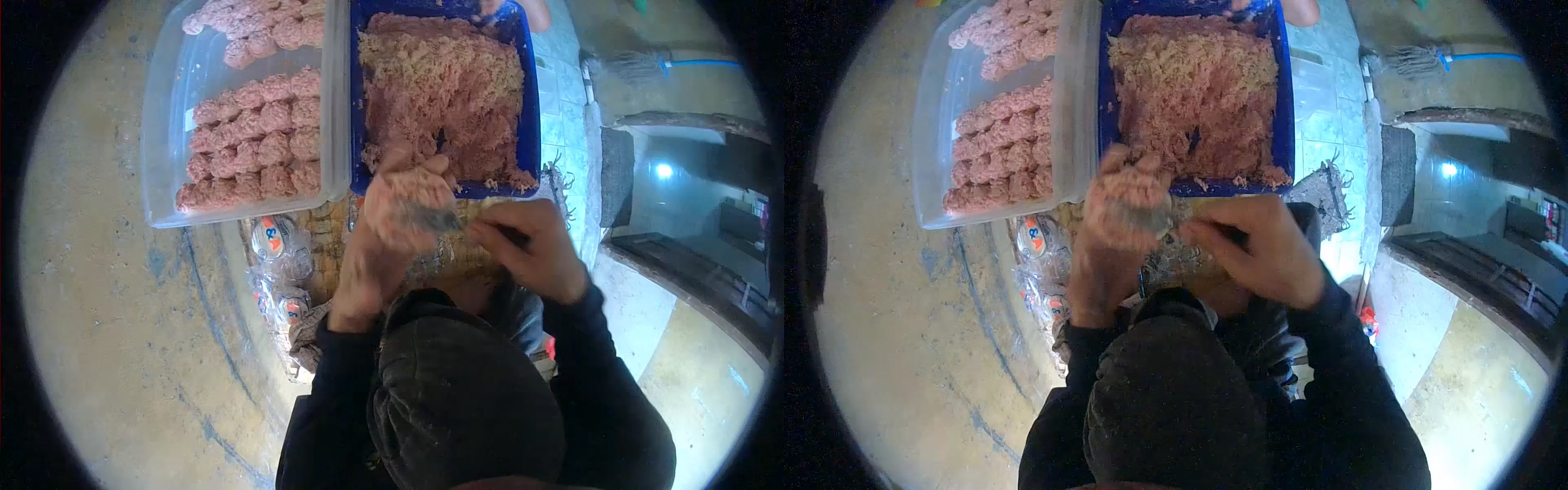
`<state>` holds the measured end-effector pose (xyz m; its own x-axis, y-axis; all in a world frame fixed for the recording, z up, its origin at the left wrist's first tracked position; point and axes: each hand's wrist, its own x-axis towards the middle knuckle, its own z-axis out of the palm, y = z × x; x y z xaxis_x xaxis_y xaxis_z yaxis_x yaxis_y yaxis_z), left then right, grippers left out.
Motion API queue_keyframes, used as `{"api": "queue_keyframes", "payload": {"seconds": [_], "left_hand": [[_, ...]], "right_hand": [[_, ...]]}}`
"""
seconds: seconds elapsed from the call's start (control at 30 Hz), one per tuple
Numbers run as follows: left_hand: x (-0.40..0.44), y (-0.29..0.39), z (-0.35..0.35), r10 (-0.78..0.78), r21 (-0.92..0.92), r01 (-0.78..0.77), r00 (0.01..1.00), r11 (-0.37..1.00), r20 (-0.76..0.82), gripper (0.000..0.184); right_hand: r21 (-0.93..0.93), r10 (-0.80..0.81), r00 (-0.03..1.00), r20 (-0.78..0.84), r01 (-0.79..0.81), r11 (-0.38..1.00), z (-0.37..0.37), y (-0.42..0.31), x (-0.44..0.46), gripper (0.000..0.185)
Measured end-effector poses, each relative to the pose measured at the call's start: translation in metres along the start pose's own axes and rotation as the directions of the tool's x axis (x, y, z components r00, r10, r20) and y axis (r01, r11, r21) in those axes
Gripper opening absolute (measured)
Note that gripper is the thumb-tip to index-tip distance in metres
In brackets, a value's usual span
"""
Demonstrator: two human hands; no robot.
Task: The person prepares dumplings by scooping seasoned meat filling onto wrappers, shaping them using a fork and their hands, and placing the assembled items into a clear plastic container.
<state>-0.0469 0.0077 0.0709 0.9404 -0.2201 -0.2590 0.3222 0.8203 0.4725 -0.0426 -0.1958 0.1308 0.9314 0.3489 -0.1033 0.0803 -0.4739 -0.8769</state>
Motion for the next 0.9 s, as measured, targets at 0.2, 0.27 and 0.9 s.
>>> {"api": "queue_keyframes", "payload": {"seconds": [0.2, 0.27, 0.9], "left_hand": [[0.025, 0.038, -0.040, -0.249, 0.876, -0.295, 0.880, 0.382, 0.405, 0.060], [0.030, 0.028, -0.049, -0.239, 0.899, -0.182, 0.926, 0.397, 0.293, 0.061], [0.025, 0.006, -0.041, 0.269, 0.925, -0.374, 0.899, 0.061, 0.346, 0.038]], "right_hand": [[0.001, -0.003, 0.983, 0.184, 0.003, 1.000, -0.013, -0.019, -0.007, 0.017], [-0.022, 0.114, 0.969, 0.220, -0.112, 0.993, -0.001, 0.001, 0.004, 0.019], [0.027, -0.046, 0.999, -0.026, 0.046, 0.999, 0.007, 0.043, -0.005, 0.009]]}}
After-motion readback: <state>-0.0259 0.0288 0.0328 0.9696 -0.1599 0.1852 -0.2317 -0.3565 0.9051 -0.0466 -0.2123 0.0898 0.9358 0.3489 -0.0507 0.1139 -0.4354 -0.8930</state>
